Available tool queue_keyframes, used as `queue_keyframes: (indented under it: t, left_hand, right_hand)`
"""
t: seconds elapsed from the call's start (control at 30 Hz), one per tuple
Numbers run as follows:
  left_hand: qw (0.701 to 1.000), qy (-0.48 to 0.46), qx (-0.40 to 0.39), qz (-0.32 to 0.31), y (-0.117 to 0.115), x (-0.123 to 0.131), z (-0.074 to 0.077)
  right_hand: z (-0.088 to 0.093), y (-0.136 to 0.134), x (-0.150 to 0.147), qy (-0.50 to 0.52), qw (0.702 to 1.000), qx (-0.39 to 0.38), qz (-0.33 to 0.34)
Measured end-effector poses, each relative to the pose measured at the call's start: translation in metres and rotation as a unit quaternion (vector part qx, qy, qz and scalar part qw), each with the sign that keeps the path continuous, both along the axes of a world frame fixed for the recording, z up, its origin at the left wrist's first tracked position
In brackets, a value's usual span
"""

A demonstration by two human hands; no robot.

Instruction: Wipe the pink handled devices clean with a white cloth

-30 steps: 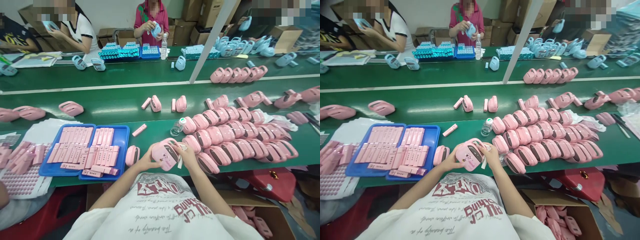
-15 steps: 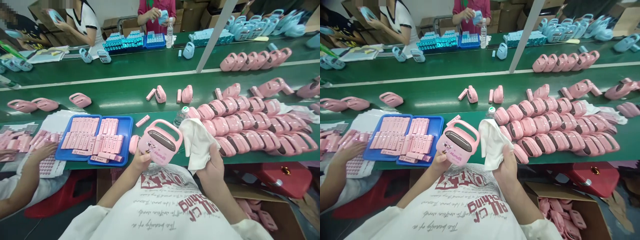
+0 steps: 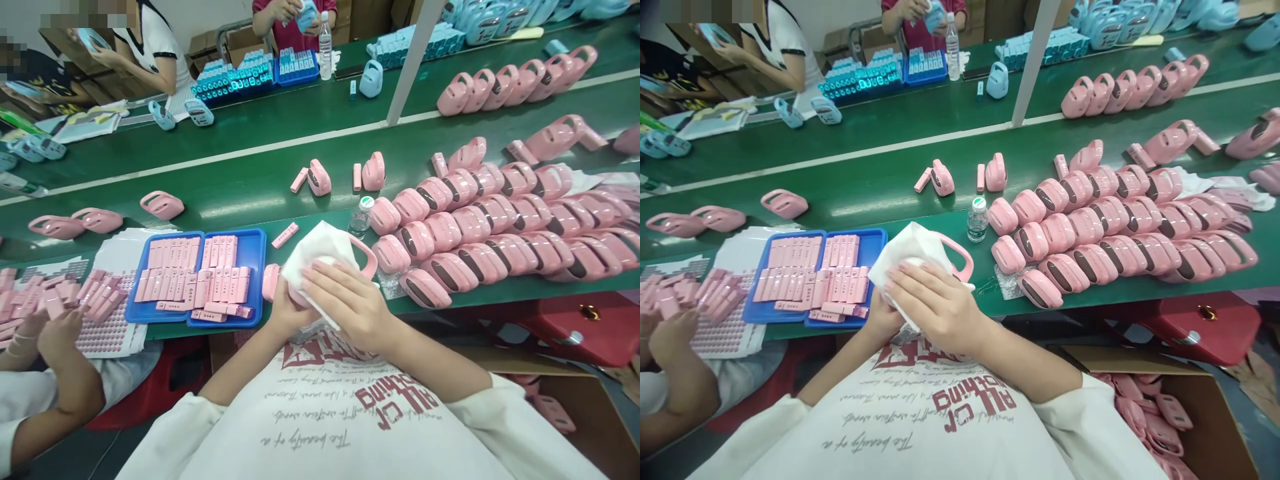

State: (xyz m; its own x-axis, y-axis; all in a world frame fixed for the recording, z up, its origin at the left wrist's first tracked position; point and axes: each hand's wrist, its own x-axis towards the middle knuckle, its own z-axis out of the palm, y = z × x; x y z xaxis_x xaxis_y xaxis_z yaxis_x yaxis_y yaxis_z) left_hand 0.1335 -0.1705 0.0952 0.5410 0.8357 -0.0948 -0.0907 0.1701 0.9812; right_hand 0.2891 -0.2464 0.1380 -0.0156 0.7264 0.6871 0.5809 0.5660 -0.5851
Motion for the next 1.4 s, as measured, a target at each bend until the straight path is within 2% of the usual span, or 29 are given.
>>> queue_keyframes:
  t: [0.1, 0.2, 0.3, 0.33, 0.37, 0.4, 0.43, 0.47, 0.5, 0.53, 0.6, 0.7, 0.83, 0.93, 1.0, 1.1, 1.17, 1.23, 1.33, 1.4]
  left_hand:
    - [0.996, -0.066, -0.052, 0.042, -0.001, 0.0, 0.0]
    - [0.995, -0.077, -0.064, 0.029, -0.002, 0.003, 0.002]
    - [0.994, -0.088, -0.067, 0.015, -0.003, 0.004, 0.003]
    - [0.993, -0.093, -0.073, 0.023, -0.003, 0.003, 0.003]
    - [0.992, -0.095, -0.081, 0.035, -0.002, 0.001, 0.002]
    - [0.991, -0.092, -0.087, 0.049, -0.001, -0.002, 0.002]
    - [0.99, -0.086, -0.092, 0.063, -0.001, -0.005, 0.002]
    - [0.989, -0.08, -0.096, 0.074, 0.0, -0.009, 0.003]
    - [0.989, -0.076, -0.098, 0.082, 0.0, -0.012, 0.003]
    - [0.988, -0.074, -0.101, 0.088, 0.0, -0.015, 0.005]
    - [0.987, -0.071, -0.108, 0.093, -0.001, -0.019, 0.007]
    - [0.987, -0.072, -0.109, 0.09, -0.002, -0.021, 0.01]
    - [0.987, -0.085, -0.117, 0.069, -0.003, -0.021, 0.007]
    - [0.984, -0.088, -0.146, 0.05, -0.004, -0.024, -0.002]
    - [0.982, -0.088, -0.165, 0.037, -0.006, -0.03, -0.013]
    - [0.981, -0.072, -0.18, -0.003, -0.011, -0.043, -0.034]
    - [0.979, -0.065, -0.19, -0.03, -0.014, -0.052, -0.05]
    - [0.977, -0.086, -0.192, -0.038, -0.015, -0.059, -0.062]
    - [0.975, -0.116, -0.182, -0.058, -0.01, -0.063, -0.069]
    - [0.972, -0.106, -0.183, -0.096, -0.005, -0.062, -0.066]
  right_hand:
    - [-0.006, -0.004, 0.004, 0.091, 0.994, -0.066, 0.013]
    - [-0.002, 0.0, 0.001, 0.118, 0.987, -0.109, -0.008]
    - [0.005, 0.01, 0.005, 0.143, 0.978, -0.149, 0.014]
    - [0.004, 0.012, 0.011, 0.172, 0.972, -0.158, -0.003]
    - [0.001, 0.014, 0.021, 0.218, 0.961, -0.16, -0.051]
    - [-0.004, 0.015, 0.034, 0.277, 0.94, -0.157, -0.127]
    - [-0.011, 0.016, 0.05, 0.34, 0.901, -0.146, -0.227]
    - [-0.019, 0.018, 0.068, 0.405, 0.843, -0.122, -0.331]
    - [-0.028, 0.02, 0.086, 0.449, 0.796, -0.115, -0.39]
    - [-0.036, 0.023, 0.105, 0.477, 0.774, -0.112, -0.402]
    - [-0.05, 0.034, 0.136, 0.492, 0.777, -0.109, -0.378]
    - [-0.063, 0.06, 0.159, 0.441, 0.814, -0.114, -0.361]
    - [-0.078, 0.099, 0.15, 0.327, 0.861, -0.115, -0.373]
    - [-0.093, 0.116, 0.133, 0.157, 0.922, -0.167, -0.312]
    - [-0.104, 0.12, 0.123, 0.054, 0.939, -0.184, -0.284]
    - [-0.118, 0.123, 0.118, 0.022, 0.947, -0.171, -0.269]
    - [-0.123, 0.125, 0.12, 0.052, 0.951, -0.156, -0.26]
    - [-0.123, 0.128, 0.124, 0.105, 0.943, -0.125, -0.291]
    - [-0.118, 0.129, 0.133, 0.218, 0.898, -0.048, -0.38]
    - [-0.113, 0.129, 0.14, 0.323, 0.858, -0.002, -0.398]
